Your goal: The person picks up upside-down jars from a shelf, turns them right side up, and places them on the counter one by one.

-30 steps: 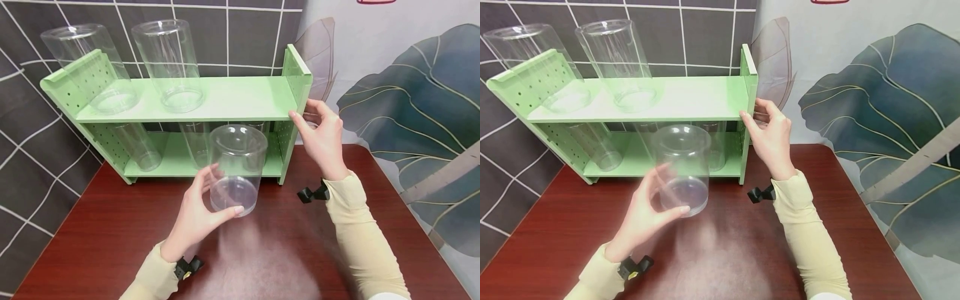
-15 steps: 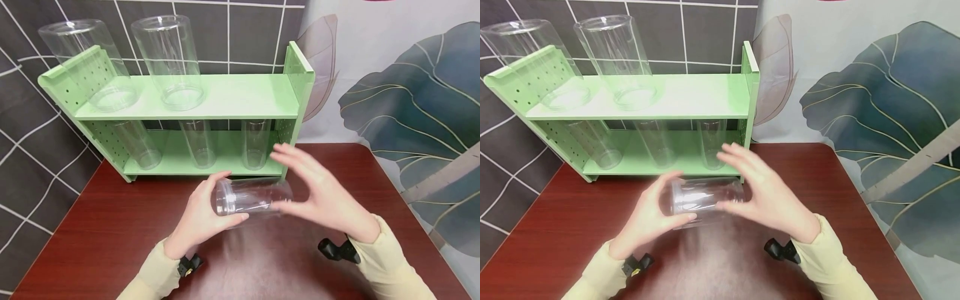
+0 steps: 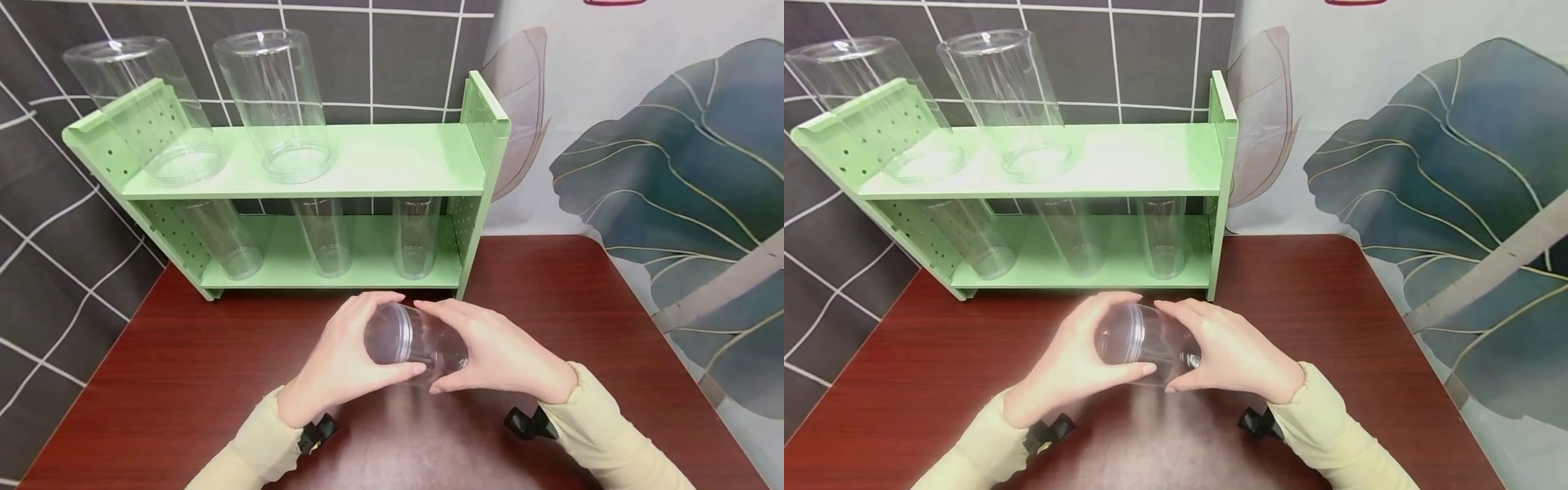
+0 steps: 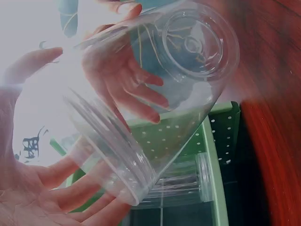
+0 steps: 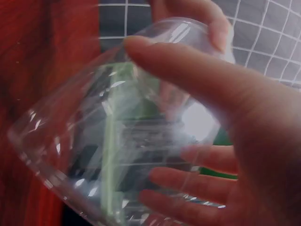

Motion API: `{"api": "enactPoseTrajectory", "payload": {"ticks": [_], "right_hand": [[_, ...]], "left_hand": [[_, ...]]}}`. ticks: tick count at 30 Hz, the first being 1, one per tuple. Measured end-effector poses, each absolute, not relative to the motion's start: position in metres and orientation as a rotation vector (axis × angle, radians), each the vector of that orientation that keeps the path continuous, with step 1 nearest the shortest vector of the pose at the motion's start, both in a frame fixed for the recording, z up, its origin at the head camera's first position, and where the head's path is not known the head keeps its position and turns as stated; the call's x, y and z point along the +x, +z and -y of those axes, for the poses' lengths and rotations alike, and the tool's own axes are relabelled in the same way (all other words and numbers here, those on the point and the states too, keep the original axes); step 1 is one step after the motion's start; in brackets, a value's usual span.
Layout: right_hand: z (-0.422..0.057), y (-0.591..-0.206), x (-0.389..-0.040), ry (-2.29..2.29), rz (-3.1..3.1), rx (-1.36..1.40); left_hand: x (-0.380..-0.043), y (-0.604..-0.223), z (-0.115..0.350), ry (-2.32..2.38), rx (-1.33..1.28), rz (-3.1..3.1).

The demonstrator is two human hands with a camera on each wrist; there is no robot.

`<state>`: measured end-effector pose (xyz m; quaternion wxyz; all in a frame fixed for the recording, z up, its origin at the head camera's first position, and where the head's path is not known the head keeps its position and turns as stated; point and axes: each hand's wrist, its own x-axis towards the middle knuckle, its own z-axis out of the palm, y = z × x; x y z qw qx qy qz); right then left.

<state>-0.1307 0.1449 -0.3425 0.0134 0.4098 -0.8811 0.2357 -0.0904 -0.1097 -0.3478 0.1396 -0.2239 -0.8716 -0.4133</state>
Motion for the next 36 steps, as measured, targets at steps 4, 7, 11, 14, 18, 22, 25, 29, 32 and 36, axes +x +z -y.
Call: {"api": "enactPoseTrajectory", "payload": {"ticks": [4,7,11,14,18,22,25,29,32,36], "right_hand": [[-0.149,-0.346,-0.132,0.875,2.745,1.235],[-0.154,-0.346,-0.133,0.975,2.730,1.201],[-0.159,-0.347,-0.136,1.028,2.700,1.184],[-0.162,-0.347,-0.137,1.037,2.673,1.173],[-0.168,-0.347,-0.138,1.056,2.638,1.132],[-0.176,-0.346,-0.139,1.138,2.604,1.082],[-0.183,-0.344,-0.138,1.183,2.591,1.041],[-0.194,-0.338,-0.137,1.131,2.586,0.959],[-0.203,-0.332,-0.136,1.069,2.571,0.895],[-0.218,-0.323,-0.136,1.069,2.536,0.828]], "left_hand": [[-0.094,-0.341,0.126,-1.294,-0.574,2.452],[-0.099,-0.333,0.147,-1.290,-0.479,2.325],[-0.105,-0.323,0.178,-1.307,-0.319,2.099],[-0.110,-0.316,0.199,-1.310,-0.175,1.940],[-0.117,-0.313,0.231,-1.297,0.038,1.778],[-0.122,-0.313,0.264,-1.282,0.271,1.662],[-0.127,-0.316,0.290,-1.253,0.455,1.637],[-0.139,-0.324,0.325,-1.291,0.608,1.662],[-0.149,-0.325,0.346,-1.420,0.622,1.633],[-0.161,-0.319,0.363,-1.552,0.607,1.586]]}}
